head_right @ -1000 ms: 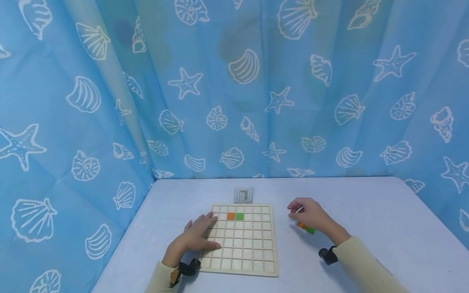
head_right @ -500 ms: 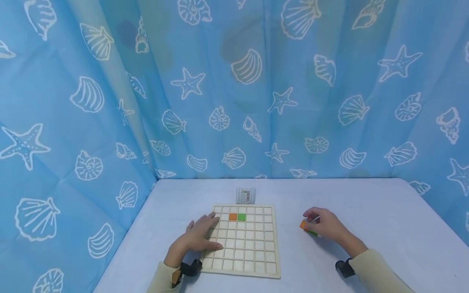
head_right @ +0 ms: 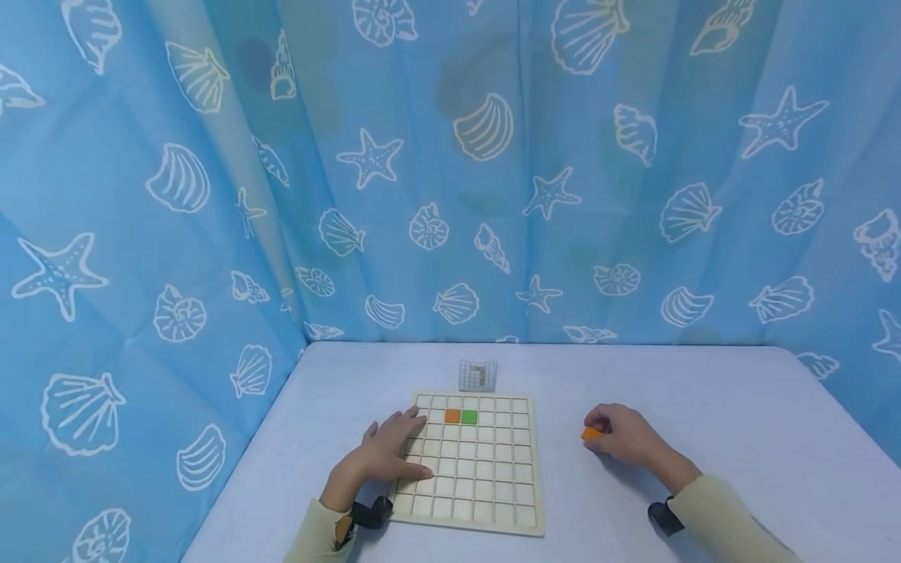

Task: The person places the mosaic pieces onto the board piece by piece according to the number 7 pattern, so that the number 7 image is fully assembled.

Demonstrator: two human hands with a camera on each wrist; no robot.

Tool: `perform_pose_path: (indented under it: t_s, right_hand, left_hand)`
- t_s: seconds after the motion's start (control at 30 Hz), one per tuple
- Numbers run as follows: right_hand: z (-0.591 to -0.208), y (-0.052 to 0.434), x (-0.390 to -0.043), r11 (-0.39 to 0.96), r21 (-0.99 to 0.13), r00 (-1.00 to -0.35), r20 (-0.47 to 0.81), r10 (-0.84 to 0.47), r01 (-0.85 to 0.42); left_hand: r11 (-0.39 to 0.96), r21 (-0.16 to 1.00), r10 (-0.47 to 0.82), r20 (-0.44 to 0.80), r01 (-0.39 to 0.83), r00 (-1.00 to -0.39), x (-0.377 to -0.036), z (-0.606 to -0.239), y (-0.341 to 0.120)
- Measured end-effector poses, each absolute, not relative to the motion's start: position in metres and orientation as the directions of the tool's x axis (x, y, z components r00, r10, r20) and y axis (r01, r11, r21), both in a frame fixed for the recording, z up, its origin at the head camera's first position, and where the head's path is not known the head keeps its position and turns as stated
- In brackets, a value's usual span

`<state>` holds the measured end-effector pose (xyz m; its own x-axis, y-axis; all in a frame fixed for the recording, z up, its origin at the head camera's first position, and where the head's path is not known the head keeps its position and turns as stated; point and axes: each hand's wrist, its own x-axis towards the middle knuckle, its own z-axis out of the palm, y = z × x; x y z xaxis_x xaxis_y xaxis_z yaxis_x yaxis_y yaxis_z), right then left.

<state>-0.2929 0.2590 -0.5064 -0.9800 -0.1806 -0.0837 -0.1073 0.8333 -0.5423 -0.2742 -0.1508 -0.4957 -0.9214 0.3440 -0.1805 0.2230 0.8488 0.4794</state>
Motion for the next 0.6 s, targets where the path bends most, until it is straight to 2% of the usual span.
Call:
perform_pose_path:
  t_s: [0.33, 0.47, 0.6]
  right_hand:
    - [-0.499, 0.255, -0.295, 0.859, -0.495, -0.973, -0.104, -0.206, -0.129]
    - [-0.492, 0.249, -0.298, 0.87, -0.461, -0.961, -0.114, -0.253, -0.174]
    - [-0.476, 0.239, -0.305, 0.855, -0.474, -0.953, -0.098, -0.287, -0.209]
  left_hand:
    - [0.848, 0.474, 0.357, -0.176, 0.239, -0.917, -0.276, -0.499, -0.148]
    - [0.85, 0.473, 0.353, -0.187, 0.231, -0.917, -0.275, -0.497, -0.149]
    - [0.851, 0.472, 0.351, -0.186, 0.23, -0.918, -0.276, -0.495, -0.151]
